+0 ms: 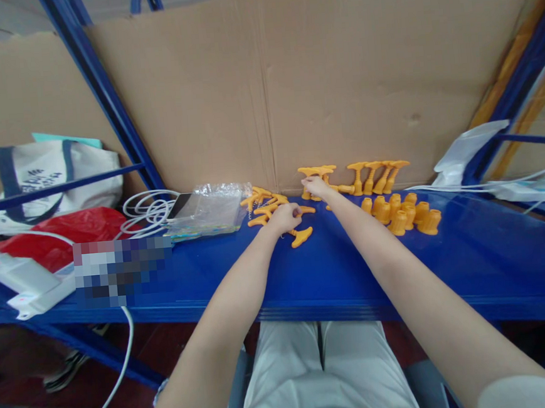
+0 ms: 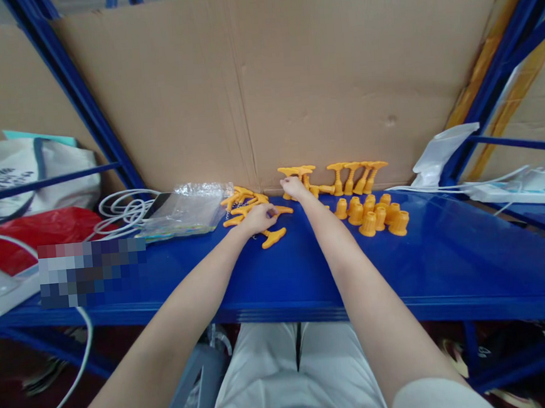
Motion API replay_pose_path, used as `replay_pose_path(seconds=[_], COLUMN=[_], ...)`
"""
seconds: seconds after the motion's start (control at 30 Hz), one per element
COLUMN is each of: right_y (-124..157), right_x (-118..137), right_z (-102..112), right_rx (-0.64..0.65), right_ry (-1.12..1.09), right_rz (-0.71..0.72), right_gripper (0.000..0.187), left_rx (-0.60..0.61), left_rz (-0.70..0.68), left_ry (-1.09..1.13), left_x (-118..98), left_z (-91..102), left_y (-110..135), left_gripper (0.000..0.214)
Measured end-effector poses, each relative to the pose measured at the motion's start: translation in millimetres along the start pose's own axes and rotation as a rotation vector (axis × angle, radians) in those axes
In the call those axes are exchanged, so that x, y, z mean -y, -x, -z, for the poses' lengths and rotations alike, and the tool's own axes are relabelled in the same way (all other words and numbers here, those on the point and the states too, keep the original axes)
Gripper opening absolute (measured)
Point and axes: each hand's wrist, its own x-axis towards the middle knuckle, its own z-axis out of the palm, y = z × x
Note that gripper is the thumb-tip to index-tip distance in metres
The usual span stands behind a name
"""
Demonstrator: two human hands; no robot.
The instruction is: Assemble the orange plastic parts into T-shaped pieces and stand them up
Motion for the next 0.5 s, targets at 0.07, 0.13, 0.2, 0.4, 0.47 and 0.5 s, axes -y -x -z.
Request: replay_pose_path(seconds=[0.07, 0.13, 0.2, 0.4, 0.47, 0.5], right_y=[3, 4, 5, 4, 5, 6], right_x=[1, 3, 5, 10, 10, 11], right_z=[1, 0, -1, -3, -1, 0], right_rx=[0.030, 0.041, 0.046, 0.042, 0.049, 0.059], right_ry=[-0.094, -0.136, -0.160, -0.133, -0.115, -0.105], right_rz=[-0.110, -0.146, -0.154, -0.131, -0.124, -0.116], right_gripper=[0.035, 0.035, 0.035, 0.037, 0.039, 0.039], left_rx=[0.005, 0.008, 0.009, 0.008, 0.006, 0.004], left_rz=[0.006, 0.008, 0.008, 0.010, -0.001, -0.005], left_ry=[-0.008, -0.014, -0.018, -0.010, -0.018, -0.023], left_x=[0, -1, -1, 0, 0, 0], left_z=[0.4, 0.5, 0.5, 0.1, 0.3, 0.5], left_y=[0, 0, 0, 0, 0, 0], left_gripper=[0.021, 0.021, 0.021, 0.021, 0.020, 0.020])
